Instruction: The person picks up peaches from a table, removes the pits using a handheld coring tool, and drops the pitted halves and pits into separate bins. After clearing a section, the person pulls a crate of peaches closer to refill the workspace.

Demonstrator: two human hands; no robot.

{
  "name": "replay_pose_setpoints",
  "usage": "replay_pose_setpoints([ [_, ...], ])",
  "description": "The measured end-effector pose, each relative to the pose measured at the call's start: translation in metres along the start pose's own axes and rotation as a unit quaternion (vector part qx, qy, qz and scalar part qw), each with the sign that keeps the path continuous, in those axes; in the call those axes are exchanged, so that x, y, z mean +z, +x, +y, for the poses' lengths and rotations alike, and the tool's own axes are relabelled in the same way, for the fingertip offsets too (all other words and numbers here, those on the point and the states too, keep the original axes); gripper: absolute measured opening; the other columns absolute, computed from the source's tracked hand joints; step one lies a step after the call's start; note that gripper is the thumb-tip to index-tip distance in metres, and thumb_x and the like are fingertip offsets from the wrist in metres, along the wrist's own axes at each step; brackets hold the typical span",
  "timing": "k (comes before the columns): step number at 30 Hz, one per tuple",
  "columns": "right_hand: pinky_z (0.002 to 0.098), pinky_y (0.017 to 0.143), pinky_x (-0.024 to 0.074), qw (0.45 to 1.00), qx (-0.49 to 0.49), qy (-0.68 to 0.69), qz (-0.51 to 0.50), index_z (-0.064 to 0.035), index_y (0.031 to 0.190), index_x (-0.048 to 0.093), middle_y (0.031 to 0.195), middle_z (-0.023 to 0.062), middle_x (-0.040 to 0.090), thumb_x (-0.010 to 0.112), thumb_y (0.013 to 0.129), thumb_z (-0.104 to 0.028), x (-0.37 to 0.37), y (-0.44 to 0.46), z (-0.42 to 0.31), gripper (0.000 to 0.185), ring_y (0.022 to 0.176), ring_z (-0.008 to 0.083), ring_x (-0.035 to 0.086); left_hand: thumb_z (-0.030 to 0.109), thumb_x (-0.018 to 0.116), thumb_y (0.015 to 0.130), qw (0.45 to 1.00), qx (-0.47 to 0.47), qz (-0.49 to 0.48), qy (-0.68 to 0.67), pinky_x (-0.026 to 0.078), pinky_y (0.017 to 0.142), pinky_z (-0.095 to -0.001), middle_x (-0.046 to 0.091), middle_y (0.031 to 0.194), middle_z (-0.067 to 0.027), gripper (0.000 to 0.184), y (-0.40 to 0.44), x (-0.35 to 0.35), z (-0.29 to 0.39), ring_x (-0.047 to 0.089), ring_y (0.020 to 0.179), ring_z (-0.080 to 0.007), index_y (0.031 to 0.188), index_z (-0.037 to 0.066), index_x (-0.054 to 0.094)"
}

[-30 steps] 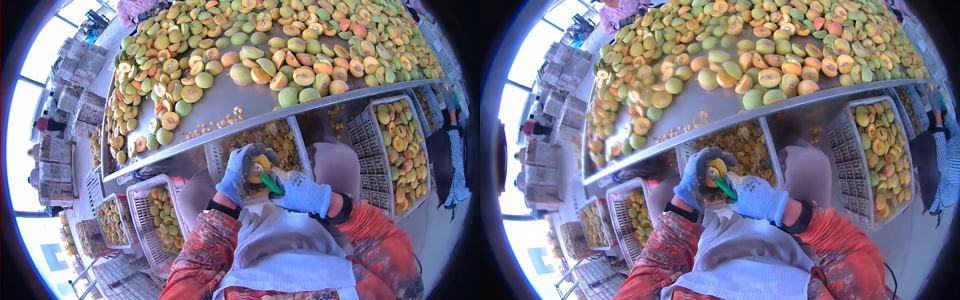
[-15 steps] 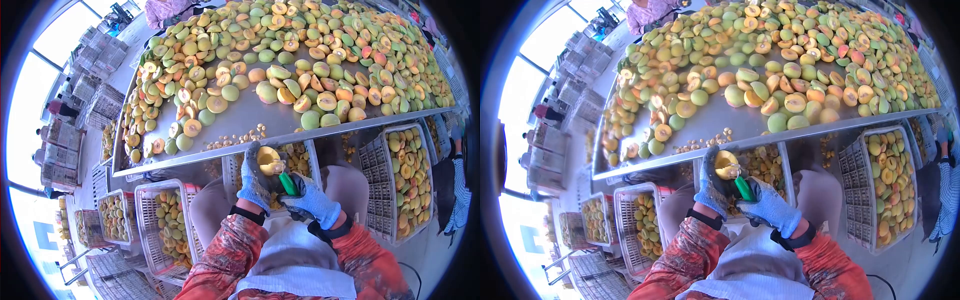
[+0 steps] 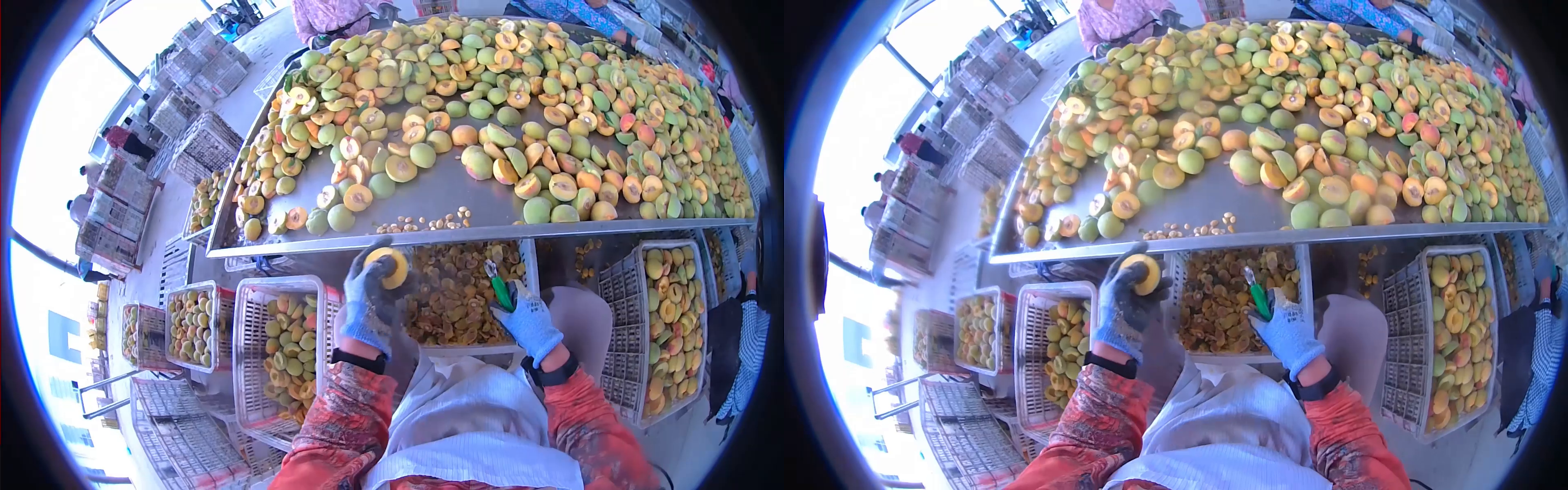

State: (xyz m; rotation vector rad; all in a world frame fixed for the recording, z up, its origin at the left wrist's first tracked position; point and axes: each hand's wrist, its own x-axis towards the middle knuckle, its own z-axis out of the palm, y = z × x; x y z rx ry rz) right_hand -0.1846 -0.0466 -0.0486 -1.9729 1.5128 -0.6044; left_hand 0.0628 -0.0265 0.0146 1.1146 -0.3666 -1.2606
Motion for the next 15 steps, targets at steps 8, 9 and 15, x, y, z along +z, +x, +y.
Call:
replay_pose_setpoints([
  [8, 0.0446, 0.064, 0.0458, 0.973, 0.063, 0.154, -0.158, -0.0034, 0.095, 0.049, 0.077, 0.0194, 0.06, 0.07, 0.072, -0.028, 0.04, -0.026, 0.031, 0.039, 0.074, 0.0384, 0.059, -0.008, 0.057, 0.075, 0.889, 0.176, 0.273, 0.323, 0.047, 0.082, -0.0253, 0.053, 0.119, -0.0115, 0.048, -0.021, -0.227, 0.066, 0.055, 0.1, -0.016, 0.122, -0.003, 0.048],
  [9, 0.0433, 0.063, 0.0462, 0.977, 0.028, 0.161, -0.14, -0.003, 0.095, 0.05, 0.076, 0.0195, 0.06, 0.07, 0.071, -0.025, 0.055, -0.031, 0.039, 0.038, 0.072, 0.038, 0.059, -0.006, 0.058, 0.077, 0.87, 0.194, 0.259, 0.371, 0.047, 0.081, -0.0252, 0.053, 0.118, -0.0119, 0.046, -0.007, -0.228, 0.074, 0.055, 0.098, -0.0155, 0.122, -0.003, 0.048],
  [15, 0.0435, 0.065, 0.0476, 0.908, 0.189, 0.169, -0.334, -0.0031, 0.106, 0.05, 0.074, 0.0206, 0.061, 0.061, 0.077, -0.037, 0.064, -0.033, 0.038, 0.046, 0.068, 0.0367, 0.061, 0.008, 0.054, 0.088, 0.901, 0.159, 0.179, 0.363, 0.049, 0.072, -0.0231, 0.062, 0.103, -0.0071, 0.029, 0.113, -0.085, 0.073, 0.058, 0.086, -0.0119, 0.116, 0.0, 0.055],
])
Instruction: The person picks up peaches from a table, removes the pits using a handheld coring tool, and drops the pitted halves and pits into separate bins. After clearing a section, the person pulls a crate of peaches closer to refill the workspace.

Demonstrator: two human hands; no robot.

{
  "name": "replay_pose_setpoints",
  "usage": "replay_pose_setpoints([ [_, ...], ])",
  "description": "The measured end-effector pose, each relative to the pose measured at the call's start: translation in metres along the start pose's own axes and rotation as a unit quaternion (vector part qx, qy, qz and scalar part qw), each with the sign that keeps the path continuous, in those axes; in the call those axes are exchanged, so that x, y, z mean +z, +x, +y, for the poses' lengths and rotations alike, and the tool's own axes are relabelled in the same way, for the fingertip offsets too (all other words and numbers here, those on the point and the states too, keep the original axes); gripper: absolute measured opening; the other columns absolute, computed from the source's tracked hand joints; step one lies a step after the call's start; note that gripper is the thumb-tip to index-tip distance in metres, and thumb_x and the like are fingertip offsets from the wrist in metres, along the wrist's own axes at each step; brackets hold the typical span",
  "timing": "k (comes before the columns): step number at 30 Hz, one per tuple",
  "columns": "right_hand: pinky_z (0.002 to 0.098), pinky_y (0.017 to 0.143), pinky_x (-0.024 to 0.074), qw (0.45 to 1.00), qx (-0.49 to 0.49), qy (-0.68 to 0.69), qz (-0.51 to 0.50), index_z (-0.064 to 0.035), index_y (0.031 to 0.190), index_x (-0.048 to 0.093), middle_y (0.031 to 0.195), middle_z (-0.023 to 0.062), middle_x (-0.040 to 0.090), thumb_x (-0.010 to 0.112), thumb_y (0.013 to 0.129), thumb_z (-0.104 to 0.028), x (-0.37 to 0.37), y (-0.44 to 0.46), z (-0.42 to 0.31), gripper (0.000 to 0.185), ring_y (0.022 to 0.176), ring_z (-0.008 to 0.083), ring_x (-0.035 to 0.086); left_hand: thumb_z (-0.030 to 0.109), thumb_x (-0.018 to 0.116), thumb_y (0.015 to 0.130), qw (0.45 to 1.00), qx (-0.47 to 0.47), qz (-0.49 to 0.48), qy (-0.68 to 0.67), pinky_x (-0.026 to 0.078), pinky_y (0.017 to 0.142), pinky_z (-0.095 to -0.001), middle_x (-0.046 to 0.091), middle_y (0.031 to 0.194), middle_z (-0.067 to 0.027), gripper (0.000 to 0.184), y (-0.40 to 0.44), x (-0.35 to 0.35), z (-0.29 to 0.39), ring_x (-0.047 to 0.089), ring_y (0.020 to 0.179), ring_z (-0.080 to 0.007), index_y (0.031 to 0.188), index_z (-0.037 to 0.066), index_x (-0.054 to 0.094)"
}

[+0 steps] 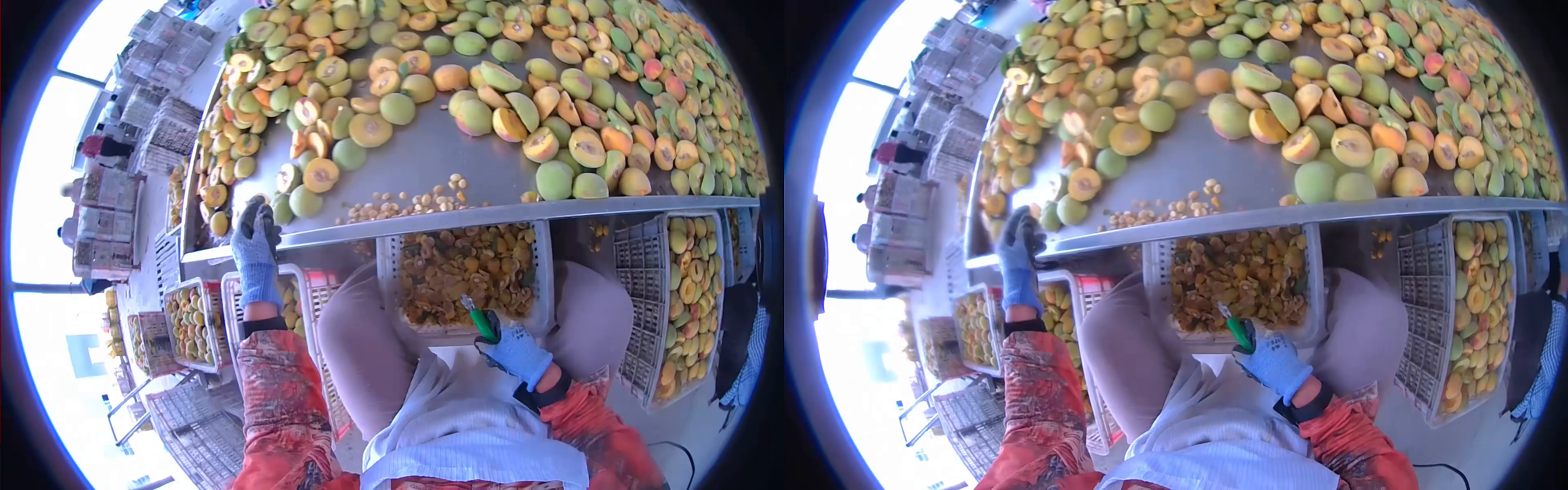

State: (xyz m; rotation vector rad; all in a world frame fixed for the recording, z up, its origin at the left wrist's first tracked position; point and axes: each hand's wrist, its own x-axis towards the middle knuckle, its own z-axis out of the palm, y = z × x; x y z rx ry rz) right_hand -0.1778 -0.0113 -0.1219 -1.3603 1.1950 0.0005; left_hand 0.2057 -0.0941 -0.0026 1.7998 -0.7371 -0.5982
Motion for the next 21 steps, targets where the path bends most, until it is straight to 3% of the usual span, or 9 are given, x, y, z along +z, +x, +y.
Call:
replay_pose_setpoints([
  [1, 0.0446, 0.065, 0.0477, 0.996, 0.056, -0.021, -0.066, -0.0034, 0.108, 0.05, 0.072, 0.0211, 0.061, 0.057, 0.079, -0.043, -0.011, 0.006, 0.0, 0.049, 0.067, 0.0369, 0.061, 0.01, 0.058, 0.085, 0.976, 0.155, 0.01, 0.154, 0.047, 0.081, -0.0308, 0.058, 0.113, -0.0132, 0.04, 0.031, 0.022, -0.017, 0.058, 0.096, -0.0211, 0.123, 0.002, 0.05],
  [2, 0.0461, 0.064, 0.0474, 0.993, -0.033, -0.111, 0.033, -0.0038, 0.114, 0.048, 0.068, 0.0213, 0.06, 0.05, 0.082, -0.05, -0.003, 0.005, 0.014, 0.056, 0.065, 0.038, 0.061, 0.012, 0.061, 0.081, 0.942, 0.192, 0.011, 0.275, 0.045, 0.085, -0.0349, 0.055, 0.117, -0.0156, 0.048, 0.052, 0.041, -0.028, 0.056, 0.101, -0.0268, 0.126, 0.004, 0.046],
  [4, 0.0462, 0.065, 0.0473, 0.993, -0.01, -0.114, 0.019, -0.0036, 0.115, 0.047, 0.07, 0.0213, 0.061, 0.049, 0.082, -0.05, -0.01, 0.01, 0.012, 0.057, 0.066, 0.0381, 0.061, 0.021, 0.069, 0.07, 0.839, 0.237, 0.003, 0.489, 0.042, 0.089, -0.0427, 0.047, 0.126, -0.0178, 0.073, 0.063, 0.079, -0.011, 0.051, 0.108, -0.0374, 0.134, 0.009, 0.037],
  [7, 0.0464, 0.066, 0.047, 0.992, -0.003, -0.124, 0.008, -0.0033, 0.117, 0.045, 0.074, 0.0213, 0.062, 0.05, 0.081, -0.05, -0.019, 0.013, 0.001, 0.059, 0.069, 0.0384, 0.061, 0.026, 0.067, 0.071, 0.76, 0.151, -0.063, 0.629, 0.038, 0.092, -0.0431, 0.048, 0.125, -0.0131, 0.069, 0.067, 0.098, -0.001, 0.051, 0.109, -0.0313, 0.133, 0.015, 0.039],
  [11, 0.0449, 0.067, 0.0471, 0.99, -0.032, -0.121, 0.061, -0.004, 0.116, 0.046, 0.075, 0.0205, 0.062, 0.056, 0.08, -0.046, -0.01, 0.009, 0.006, 0.056, 0.073, 0.0372, 0.061, 0.026, 0.065, 0.072, 0.69, 0.231, -0.061, 0.683, 0.035, 0.095, -0.0428, 0.051, 0.12, -0.0117, 0.059, 0.037, 0.097, -0.01, 0.051, 0.109, -0.0289, 0.127, 0.017, 0.045],
  [15, 0.041, 0.063, 0.048, 0.997, -0.062, 0.008, 0.04, -0.0054, 0.114, 0.047, 0.07, 0.0183, 0.061, 0.061, 0.079, -0.037, -0.012, 0.0, -0.001, 0.049, 0.064, 0.0339, 0.061, 0.021, 0.065, 0.071, 0.73, 0.235, -0.077, 0.637, 0.037, 0.093, -0.044, 0.056, 0.107, -0.0101, 0.05, 0.027, 0.093, -0.014, 0.054, 0.105, -0.0278, 0.119, 0.019, 0.051],
  [19, 0.0316, 0.049, 0.045, 0.991, -0.064, 0.118, -0.001, -0.0054, 0.11, 0.048, 0.062, 0.0096, 0.056, 0.064, 0.079, -0.028, -0.015, -0.026, -0.024, 0.041, 0.049, 0.0188, 0.056, 0.011, 0.067, 0.07, 0.863, 0.291, -0.103, 0.399, 0.049, 0.077, -0.0455, 0.057, 0.1, -0.0133, 0.05, 0.012, 0.078, 0.001, 0.059, 0.091, -0.0317, 0.118, 0.013, 0.051],
  [20, 0.0287, 0.044, 0.0427, 0.982, -0.049, 0.18, -0.009, -0.0052, 0.109, 0.049, 0.06, 0.0067, 0.054, 0.065, 0.08, -0.027, -0.013, -0.034, -0.028, 0.04, 0.046, 0.0134, 0.053, 0.01, 0.065, 0.072, 0.971, 0.141, -0.168, 0.097, 0.052, 0.074, -0.0465, 0.057, 0.099, -0.0141, 0.049, 0.002, 0.071, 0.002, 0.06, 0.087, -0.0327, 0.119, 0.012, 0.05],
  [21, 0.0287, 0.044, 0.0427, 0.982, -0.052, 0.179, -0.009, -0.0052, 0.109, 0.049, 0.06, 0.0067, 0.054, 0.065, 0.08, -0.027, -0.011, -0.038, -0.028, 0.04, 0.046, 0.0134, 0.053, 0.009, 0.064, 0.075, 0.952, -0.028, -0.213, -0.218, 0.054, 0.071, -0.0474, 0.057, 0.098, -0.0149, 0.047, -0.02, 0.068, 0.021, 0.061, 0.084, -0.0337, 0.12, 0.011, 0.048],
])
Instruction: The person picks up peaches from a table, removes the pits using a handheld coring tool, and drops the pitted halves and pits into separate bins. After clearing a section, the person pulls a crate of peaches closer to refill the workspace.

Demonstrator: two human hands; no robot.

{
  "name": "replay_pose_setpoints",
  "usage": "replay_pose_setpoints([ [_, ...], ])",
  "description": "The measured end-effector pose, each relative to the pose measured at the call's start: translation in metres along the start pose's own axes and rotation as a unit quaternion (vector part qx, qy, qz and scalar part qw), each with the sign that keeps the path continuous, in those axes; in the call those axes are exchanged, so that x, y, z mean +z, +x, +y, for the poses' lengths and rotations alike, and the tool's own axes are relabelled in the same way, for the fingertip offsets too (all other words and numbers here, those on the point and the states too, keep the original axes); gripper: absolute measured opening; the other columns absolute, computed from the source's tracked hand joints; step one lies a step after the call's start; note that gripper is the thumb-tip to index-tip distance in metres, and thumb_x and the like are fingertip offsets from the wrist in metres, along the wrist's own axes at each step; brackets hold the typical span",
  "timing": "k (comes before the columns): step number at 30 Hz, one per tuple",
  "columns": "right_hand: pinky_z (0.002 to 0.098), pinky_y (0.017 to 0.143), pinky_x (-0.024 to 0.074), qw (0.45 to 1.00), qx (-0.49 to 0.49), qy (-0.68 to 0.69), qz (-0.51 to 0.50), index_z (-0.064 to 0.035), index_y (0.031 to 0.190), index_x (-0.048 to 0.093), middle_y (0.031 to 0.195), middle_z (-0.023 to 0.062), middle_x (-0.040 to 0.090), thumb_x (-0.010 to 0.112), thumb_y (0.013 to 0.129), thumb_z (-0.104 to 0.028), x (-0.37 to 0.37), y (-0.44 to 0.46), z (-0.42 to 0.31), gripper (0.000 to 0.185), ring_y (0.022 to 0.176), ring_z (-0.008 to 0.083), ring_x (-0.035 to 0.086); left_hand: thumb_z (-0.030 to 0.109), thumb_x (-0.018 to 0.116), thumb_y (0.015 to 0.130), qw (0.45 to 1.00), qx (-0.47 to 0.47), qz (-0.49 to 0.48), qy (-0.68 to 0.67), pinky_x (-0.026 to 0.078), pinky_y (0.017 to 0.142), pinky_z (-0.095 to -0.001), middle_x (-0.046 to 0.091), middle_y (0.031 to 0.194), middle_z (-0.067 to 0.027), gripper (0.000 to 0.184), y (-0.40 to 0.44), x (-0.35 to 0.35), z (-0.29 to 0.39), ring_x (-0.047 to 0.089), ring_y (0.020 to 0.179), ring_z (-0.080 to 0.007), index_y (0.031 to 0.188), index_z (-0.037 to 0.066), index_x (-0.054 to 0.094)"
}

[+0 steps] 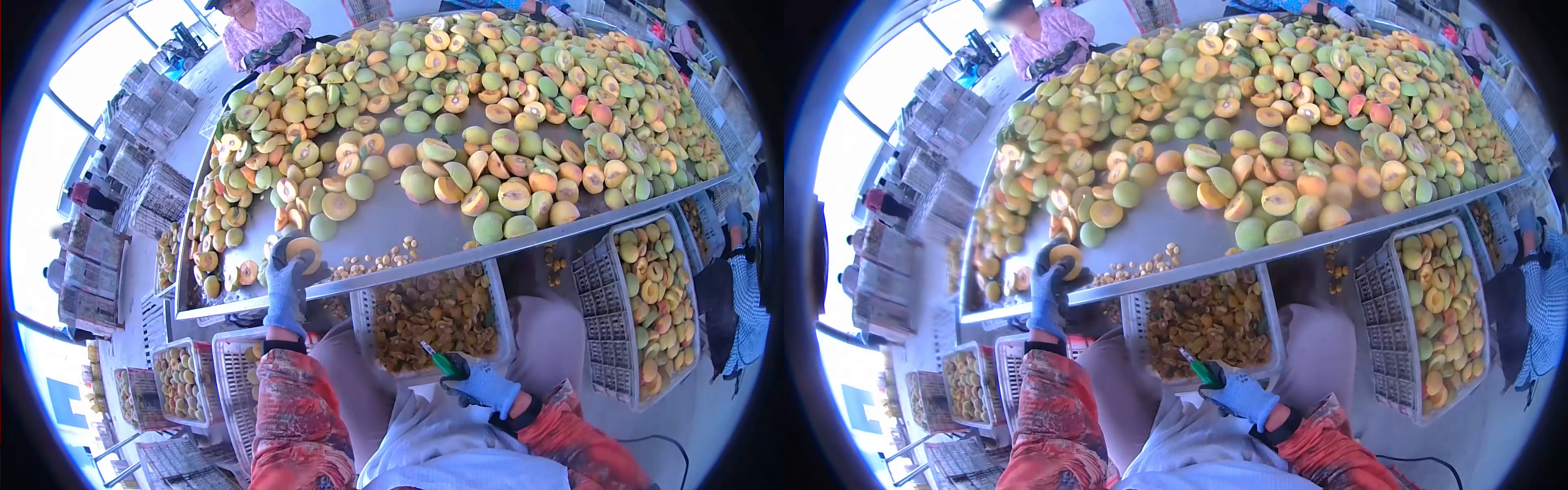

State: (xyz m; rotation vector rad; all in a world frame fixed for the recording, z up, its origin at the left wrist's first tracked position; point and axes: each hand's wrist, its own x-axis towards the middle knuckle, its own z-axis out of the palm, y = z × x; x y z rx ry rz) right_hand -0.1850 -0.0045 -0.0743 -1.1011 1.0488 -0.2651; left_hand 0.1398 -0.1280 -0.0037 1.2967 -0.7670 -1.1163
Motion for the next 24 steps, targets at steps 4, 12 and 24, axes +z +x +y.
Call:
replay_pose_setpoints([
  [4, 0.0243, 0.04, 0.0383, 0.996, 0.005, 0.088, 0.005, -0.0046, 0.102, 0.051, 0.063, 0.0024, 0.051, 0.068, 0.08, -0.024, 0.003, -0.014, -0.008, 0.034, 0.044, 0.008, 0.047, 0.007, 0.059, 0.078, 0.975, -0.016, -0.066, -0.211, 0.056, 0.067, -0.0412, 0.056, 0.103, -0.0154, 0.052, -0.072, 0.027, 0.022, 0.061, 0.082, -0.03, 0.127, 0.01, 0.041],
  [12, 0.0251, 0.044, 0.0463, 0.979, -0.056, 0.194, 0.013, -0.0039, 0.098, 0.049, 0.074, 0.0036, 0.054, 0.064, 0.081, -0.013, -0.007, -0.033, -0.041, 0.024, 0.052, 0.011, 0.052, 0.025, 0.058, 0.085, 0.84, -0.004, 0.035, -0.541, 0.053, 0.074, -0.0361, 0.059, 0.11, -0.0143, 0.041, -0.129, -0.001, -0.037, 0.059, 0.094, -0.0269, 0.123, 0.012, 0.05],
  [24, 0.0378, 0.051, 0.0452, 0.693, -0.367, -0.567, 0.251, -0.0044, 0.109, 0.053, 0.077, 0.0107, 0.059, 0.065, 0.076, -0.021, 0.027, -0.035, -0.093, 0.039, 0.058, 0.0281, 0.06, 0.043, 0.045, 0.09, 0.984, -0.063, -0.088, -0.138, 0.052, 0.06, -0.0284, 0.063, 0.09, -0.0124, 0.047, -0.162, 0.078, -0.01, 0.063, 0.083, -0.021, 0.11, 0.002, 0.055],
])
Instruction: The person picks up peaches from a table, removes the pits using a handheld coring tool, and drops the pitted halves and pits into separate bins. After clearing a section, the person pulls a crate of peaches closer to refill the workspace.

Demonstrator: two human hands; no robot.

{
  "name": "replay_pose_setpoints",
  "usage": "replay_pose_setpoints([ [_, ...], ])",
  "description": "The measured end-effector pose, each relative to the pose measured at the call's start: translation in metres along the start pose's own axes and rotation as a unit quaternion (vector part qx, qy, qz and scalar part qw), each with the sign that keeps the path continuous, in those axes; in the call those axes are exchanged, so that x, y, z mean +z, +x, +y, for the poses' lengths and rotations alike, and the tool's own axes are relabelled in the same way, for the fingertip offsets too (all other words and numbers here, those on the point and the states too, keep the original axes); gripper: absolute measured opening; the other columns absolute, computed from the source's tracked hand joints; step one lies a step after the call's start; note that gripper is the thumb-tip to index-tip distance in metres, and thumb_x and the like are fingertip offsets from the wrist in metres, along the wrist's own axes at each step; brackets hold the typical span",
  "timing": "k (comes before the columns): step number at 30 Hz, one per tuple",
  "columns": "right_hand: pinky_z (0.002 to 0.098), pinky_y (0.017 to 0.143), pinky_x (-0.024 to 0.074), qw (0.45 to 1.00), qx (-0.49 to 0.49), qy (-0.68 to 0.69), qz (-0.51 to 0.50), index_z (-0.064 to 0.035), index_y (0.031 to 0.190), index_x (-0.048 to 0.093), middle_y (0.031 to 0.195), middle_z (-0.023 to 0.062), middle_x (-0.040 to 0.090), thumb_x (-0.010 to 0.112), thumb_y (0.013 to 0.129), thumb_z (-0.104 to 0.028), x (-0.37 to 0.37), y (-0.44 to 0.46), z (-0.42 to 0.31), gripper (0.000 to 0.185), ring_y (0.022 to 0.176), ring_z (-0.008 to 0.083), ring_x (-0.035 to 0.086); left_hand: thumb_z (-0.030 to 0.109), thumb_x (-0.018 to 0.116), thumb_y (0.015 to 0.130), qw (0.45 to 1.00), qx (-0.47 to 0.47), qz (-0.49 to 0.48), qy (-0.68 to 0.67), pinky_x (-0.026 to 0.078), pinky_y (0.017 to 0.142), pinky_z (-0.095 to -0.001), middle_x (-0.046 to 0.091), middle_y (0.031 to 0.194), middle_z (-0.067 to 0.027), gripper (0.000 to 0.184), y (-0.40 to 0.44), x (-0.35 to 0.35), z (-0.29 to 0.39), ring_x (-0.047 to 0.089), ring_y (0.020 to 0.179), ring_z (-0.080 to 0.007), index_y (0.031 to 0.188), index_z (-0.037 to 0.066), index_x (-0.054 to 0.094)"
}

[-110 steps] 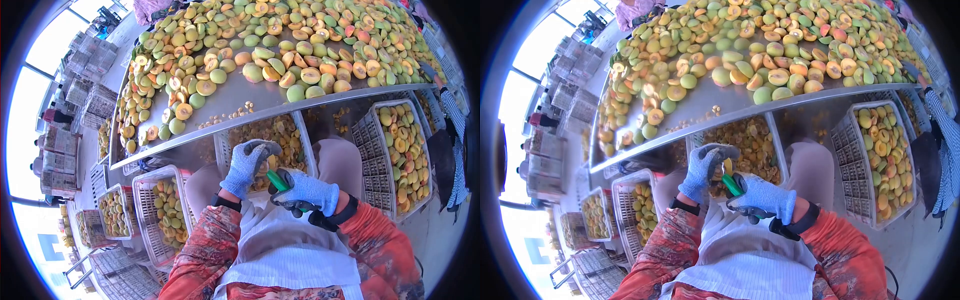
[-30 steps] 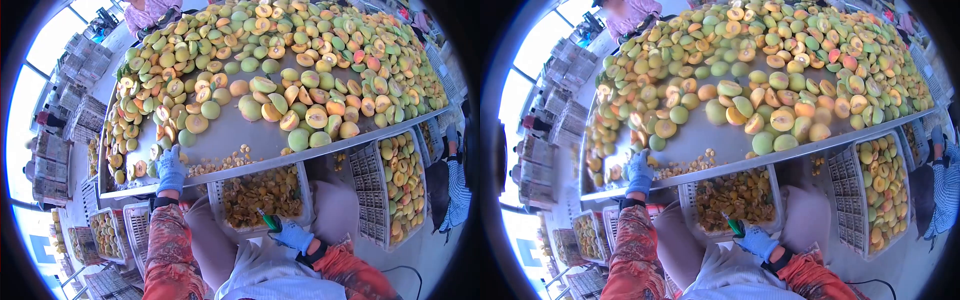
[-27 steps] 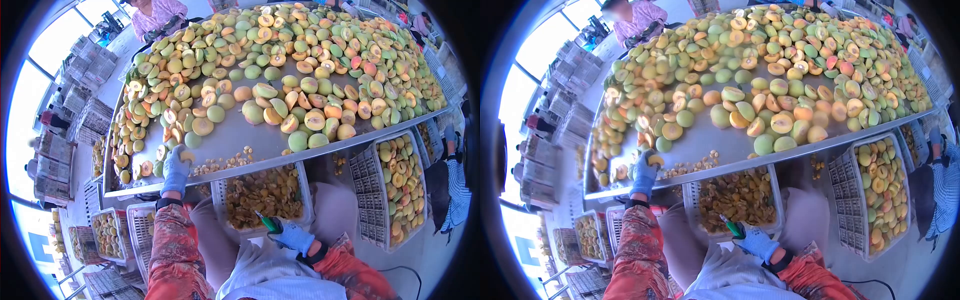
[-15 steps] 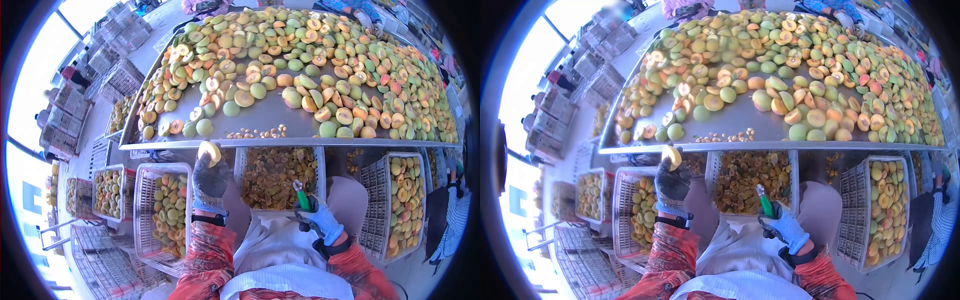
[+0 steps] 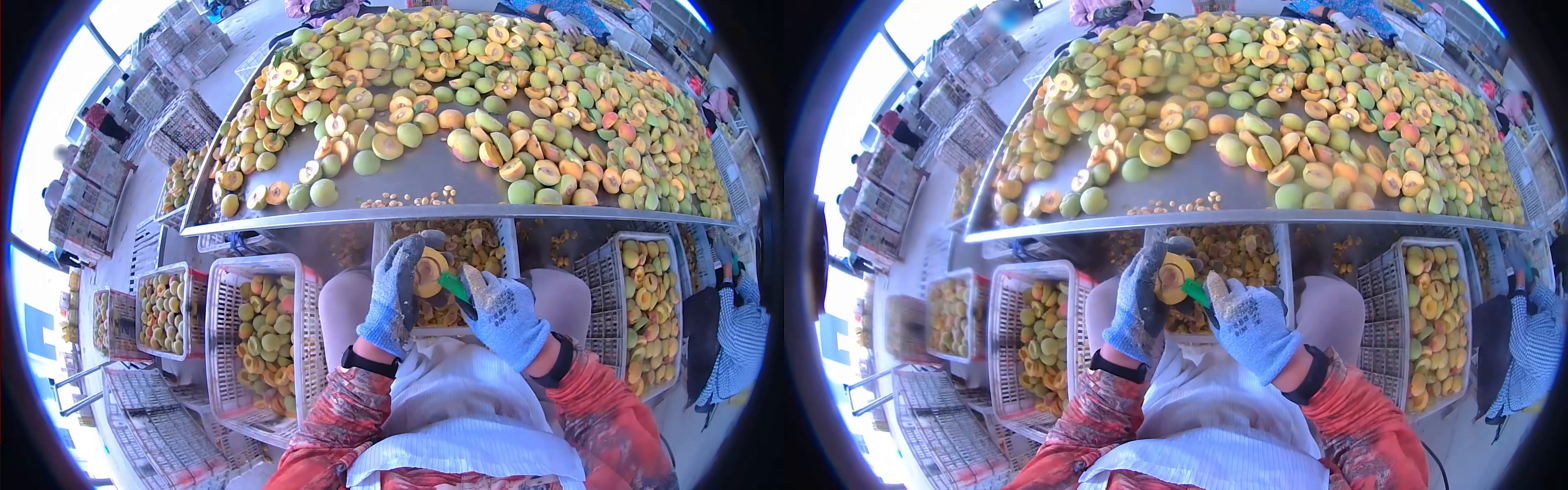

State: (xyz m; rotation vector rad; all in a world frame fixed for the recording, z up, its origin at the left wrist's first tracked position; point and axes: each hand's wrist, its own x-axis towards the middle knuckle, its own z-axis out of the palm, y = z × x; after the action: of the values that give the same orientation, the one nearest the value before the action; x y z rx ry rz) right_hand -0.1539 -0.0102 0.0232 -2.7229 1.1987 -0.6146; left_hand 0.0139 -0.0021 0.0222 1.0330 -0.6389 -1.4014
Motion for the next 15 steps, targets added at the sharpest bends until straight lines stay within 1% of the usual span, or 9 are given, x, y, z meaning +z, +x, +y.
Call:
replay_pose_setpoints([
  [3, 0.0381, 0.049, 0.0446, 1.0, 0.006, -0.016, -0.014, -0.0026, 0.111, 0.051, 0.075, 0.011, 0.059, 0.064, 0.076, -0.02, -0.001, -0.003, -0.001, 0.041, 0.056, 0.0274, 0.059, 0.043, 0.045, 0.09, 1.0, 0.009, 0.005, 0.007, 0.053, 0.06, -0.0291, 0.063, 0.091, -0.0134, 0.047, 0.001, 0.006, -0.003, 0.063, 0.083, -0.0208, 0.109, 0.0, 0.055],
  [6, 0.0379, 0.049, 0.0445, 0.999, -0.005, -0.022, -0.045, -0.0002, 0.111, 0.051, 0.073, 0.0118, 0.058, 0.063, 0.076, -0.019, 0.0, -0.012, 0.001, 0.041, 0.056, 0.0271, 0.059, 0.039, 0.047, 0.09, 1.0, 0.001, 0.021, -0.021, 0.053, 0.061, -0.03, 0.063, 0.09, -0.0138, 0.044, -0.002, 0.01, -0.003, 0.063, 0.078, -0.0209, 0.105, -0.002, 0.056],
  [8, 0.0378, 0.049, 0.0446, 0.998, -0.012, -0.005, -0.059, 0.001, 0.11, 0.051, 0.073, 0.0122, 0.059, 0.063, 0.076, -0.018, -0.006, -0.014, 0.001, 0.041, 0.057, 0.027, 0.06, 0.03, 0.049, 0.09, 0.999, -0.032, 0.037, 0.001, 0.054, 0.062, -0.0303, 0.064, 0.089, -0.0142, 0.038, -0.004, 0.012, 0.0, 0.063, 0.072, -0.0211, 0.101, -0.005, 0.057],
  [10, 0.0378, 0.048, 0.0447, 0.997, -0.019, 0.018, -0.076, 0.0021, 0.11, 0.051, 0.073, 0.0125, 0.059, 0.062, 0.076, -0.017, -0.007, -0.022, -0.004, 0.041, 0.057, 0.027, 0.06, 0.026, 0.049, 0.09, 0.998, -0.036, 0.052, 0.013, 0.054, 0.062, -0.0299, 0.064, 0.089, -0.0148, 0.034, -0.009, 0.015, -0.001, 0.063, 0.07, -0.0209, 0.1, -0.005, 0.058],
  [11, 0.0379, 0.048, 0.0446, 0.993, 0.002, 0.056, -0.102, 0.0018, 0.109, 0.051, 0.074, 0.0137, 0.059, 0.062, 0.076, -0.018, -0.007, -0.023, -0.005, 0.04, 0.057, 0.0277, 0.06, 0.022, 0.05, 0.089, 0.998, -0.028, 0.06, 0.023, 0.054, 0.063, -0.0296, 0.064, 0.089, -0.0153, 0.031, -0.009, 0.015, 0.0, 0.063, 0.067, -0.0207, 0.098, -0.006, 0.059],
  [12, 0.038, 0.048, 0.0446, 0.988, 0.024, 0.091, -0.125, 0.0015, 0.108, 0.051, 0.074, 0.0148, 0.06, 0.062, 0.076, -0.018, -0.007, -0.024, -0.005, 0.039, 0.057, 0.0284, 0.061, 0.022, 0.05, 0.089, 0.997, -0.028, 0.06, 0.026, 0.054, 0.063, -0.0296, 0.064, 0.089, -0.0153, 0.031, -0.008, 0.013, -0.001, 0.063, 0.067, -0.0207, 0.098, -0.006, 0.059],
  [13, 0.038, 0.048, 0.0446, 0.988, 0.026, 0.09, -0.123, 0.0015, 0.108, 0.051, 0.074, 0.0148, 0.06, 0.062, 0.076, -0.018, -0.003, -0.025, -0.006, 0.039, 0.057, 0.0284, 0.061, 0.019, 0.049, 0.089, 0.996, 0.01, 0.063, 0.054, 0.054, 0.062, -0.029, 0.064, 0.089, -0.0153, 0.028, -0.008, 0.011, -0.005, 0.063, 0.068, -0.0201, 0.097, -0.006, 0.059],
  [14, 0.0384, 0.049, 0.0463, 0.982, 0.03, 0.149, -0.108, 0.0015, 0.107, 0.051, 0.075, 0.0168, 0.06, 0.061, 0.077, -0.019, 0.003, -0.027, -0.009, 0.038, 0.056, 0.0289, 0.061, 0.016, 0.049, 0.088, 0.994, 0.046, 0.063, 0.079, 0.053, 0.062, -0.0283, 0.064, 0.089, -0.0152, 0.027, -0.007, 0.012, -0.008, 0.063, 0.068, -0.0196, 0.096, -0.006, 0.06],
  [15, 0.0388, 0.05, 0.0479, 0.973, 0.039, 0.206, -0.092, 0.0015, 0.107, 0.05, 0.076, 0.0187, 0.061, 0.06, 0.079, -0.02, 0.004, -0.028, -0.012, 0.037, 0.055, 0.0294, 0.06, 0.009, 0.052, 0.086, 0.995, 0.028, 0.073, 0.06, 0.047, 0.073, -0.0223, 0.066, 0.092, -0.0137, 0.023, -0.01, 0.015, -0.003, 0.061, 0.08, -0.0147, 0.099, -0.008, 0.061],
])
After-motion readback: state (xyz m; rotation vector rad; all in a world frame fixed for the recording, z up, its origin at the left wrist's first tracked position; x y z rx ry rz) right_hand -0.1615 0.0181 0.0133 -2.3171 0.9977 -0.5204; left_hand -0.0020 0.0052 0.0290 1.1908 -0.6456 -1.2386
